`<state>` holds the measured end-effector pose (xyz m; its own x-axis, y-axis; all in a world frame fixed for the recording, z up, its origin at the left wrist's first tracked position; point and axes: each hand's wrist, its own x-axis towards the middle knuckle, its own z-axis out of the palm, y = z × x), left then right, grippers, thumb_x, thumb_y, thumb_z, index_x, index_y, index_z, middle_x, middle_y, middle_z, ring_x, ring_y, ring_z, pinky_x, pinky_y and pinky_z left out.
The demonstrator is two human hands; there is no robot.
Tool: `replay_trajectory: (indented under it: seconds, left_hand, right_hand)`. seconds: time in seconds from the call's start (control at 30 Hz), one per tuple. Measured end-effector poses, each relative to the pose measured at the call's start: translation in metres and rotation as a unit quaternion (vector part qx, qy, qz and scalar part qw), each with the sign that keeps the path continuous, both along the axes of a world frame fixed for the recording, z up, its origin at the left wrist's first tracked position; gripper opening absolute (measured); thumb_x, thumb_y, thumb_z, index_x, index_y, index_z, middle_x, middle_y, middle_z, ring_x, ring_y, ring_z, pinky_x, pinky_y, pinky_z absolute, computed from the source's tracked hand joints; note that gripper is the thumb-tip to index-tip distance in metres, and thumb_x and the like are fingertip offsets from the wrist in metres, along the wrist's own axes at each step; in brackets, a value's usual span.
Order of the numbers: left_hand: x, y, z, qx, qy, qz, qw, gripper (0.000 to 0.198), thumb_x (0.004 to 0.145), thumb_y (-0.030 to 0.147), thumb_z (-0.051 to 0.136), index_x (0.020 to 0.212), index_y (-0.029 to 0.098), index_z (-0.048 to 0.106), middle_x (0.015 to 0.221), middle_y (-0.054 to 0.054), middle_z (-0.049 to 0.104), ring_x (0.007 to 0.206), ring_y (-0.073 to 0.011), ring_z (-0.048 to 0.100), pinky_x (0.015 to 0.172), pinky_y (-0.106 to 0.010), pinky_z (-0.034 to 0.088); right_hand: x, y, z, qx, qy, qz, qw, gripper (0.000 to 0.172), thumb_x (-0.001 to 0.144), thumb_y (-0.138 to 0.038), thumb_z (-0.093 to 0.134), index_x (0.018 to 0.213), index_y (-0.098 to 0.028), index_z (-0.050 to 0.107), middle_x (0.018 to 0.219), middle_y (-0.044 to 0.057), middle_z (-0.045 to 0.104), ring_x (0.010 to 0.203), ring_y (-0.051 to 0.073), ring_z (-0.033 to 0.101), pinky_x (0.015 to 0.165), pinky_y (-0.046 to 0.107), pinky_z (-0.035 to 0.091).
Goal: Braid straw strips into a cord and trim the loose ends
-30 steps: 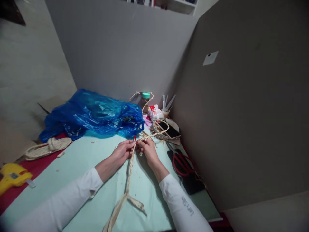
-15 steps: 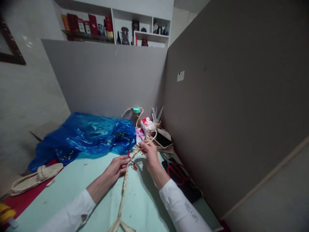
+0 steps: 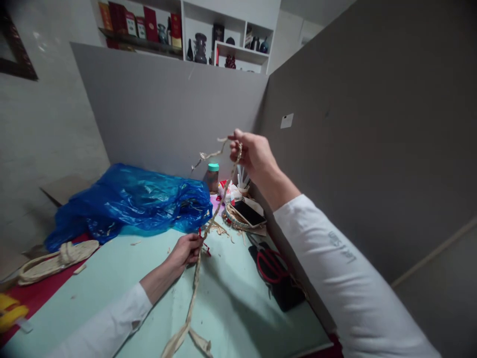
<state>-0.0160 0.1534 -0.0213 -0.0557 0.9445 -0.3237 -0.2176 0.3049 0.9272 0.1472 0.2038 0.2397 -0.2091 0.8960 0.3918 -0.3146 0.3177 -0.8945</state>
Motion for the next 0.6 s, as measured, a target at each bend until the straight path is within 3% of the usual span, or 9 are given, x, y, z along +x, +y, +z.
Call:
replay_trajectory:
  seconds: [0.17, 0.3, 0.4, 0.5, 0.6]
  left_hand:
    - [-0.001, -0.001, 0.004, -0.001, 0.003, -0.017, 1.0, 0.026, 0.093, 0.032, 0.056, 0.111, 0.013, 0.059, 0.099, -0.006, 0.064, 0.077, -0.0139, 0.062, 0.065, -0.03, 0.055]
    - [-0.002, 0.0, 0.0, -0.002, 0.002, -0.03, 1.0, 0.027, 0.093, 0.033, 0.056, 0.111, 0.013, 0.059, 0.099, -0.006, 0.064, 0.077, -0.0141, 0.063, 0.066, -0.03, 0.055]
    - [0.0, 0.003, -0.007, -0.012, 0.003, -0.026, 1.0, 0.029, 0.092, 0.033, 0.056, 0.114, 0.014, 0.059, 0.105, -0.007, 0.064, 0.084, -0.0163, 0.064, 0.071, -0.034, 0.056]
    - [0.003, 0.005, -0.011, -0.018, 0.005, -0.018, 1.0, 0.031, 0.092, 0.033, 0.057, 0.117, 0.014, 0.058, 0.112, -0.009, 0.062, 0.092, -0.0189, 0.064, 0.077, -0.038, 0.056]
    - [0.004, 0.004, -0.01, -0.019, 0.005, -0.016, 1.0, 0.032, 0.092, 0.033, 0.057, 0.118, 0.015, 0.058, 0.114, -0.009, 0.062, 0.094, -0.0198, 0.063, 0.079, -0.039, 0.056]
  right_hand:
    - [-0.021, -0.001, 0.036, 0.013, -0.055, 0.002, 0.998, 0.031, 0.097, -0.022, 0.043, 0.074, -0.01, 0.061, 0.064, -0.004, 0.055, 0.047, -0.001, 0.047, 0.051, 0.015, 0.038]
    - [-0.03, -0.004, 0.036, 0.07, -0.088, 0.024, 0.993, 0.035, 0.099, -0.02, 0.038, 0.084, -0.007, 0.066, 0.075, -0.002, 0.061, 0.054, -0.001, 0.051, 0.061, 0.015, 0.042]
    - [-0.031, -0.011, 0.033, 0.158, -0.069, 0.004, 0.985, 0.031, 0.098, -0.015, 0.038, 0.106, -0.012, 0.067, 0.094, 0.001, 0.068, 0.064, 0.0, 0.056, 0.067, 0.017, 0.046]
    - [-0.028, -0.023, 0.04, 0.165, -0.125, -0.084, 0.975, 0.04, 0.099, -0.015, 0.029, 0.122, -0.015, 0.062, 0.114, 0.006, 0.067, 0.064, 0.0, 0.056, 0.05, 0.015, 0.035]
    - [-0.022, -0.035, 0.063, 0.162, -0.16, -0.098, 0.969, 0.045, 0.097, -0.014, 0.024, 0.114, -0.016, 0.066, 0.118, 0.001, 0.068, 0.067, 0.0, 0.057, 0.043, 0.016, 0.02]
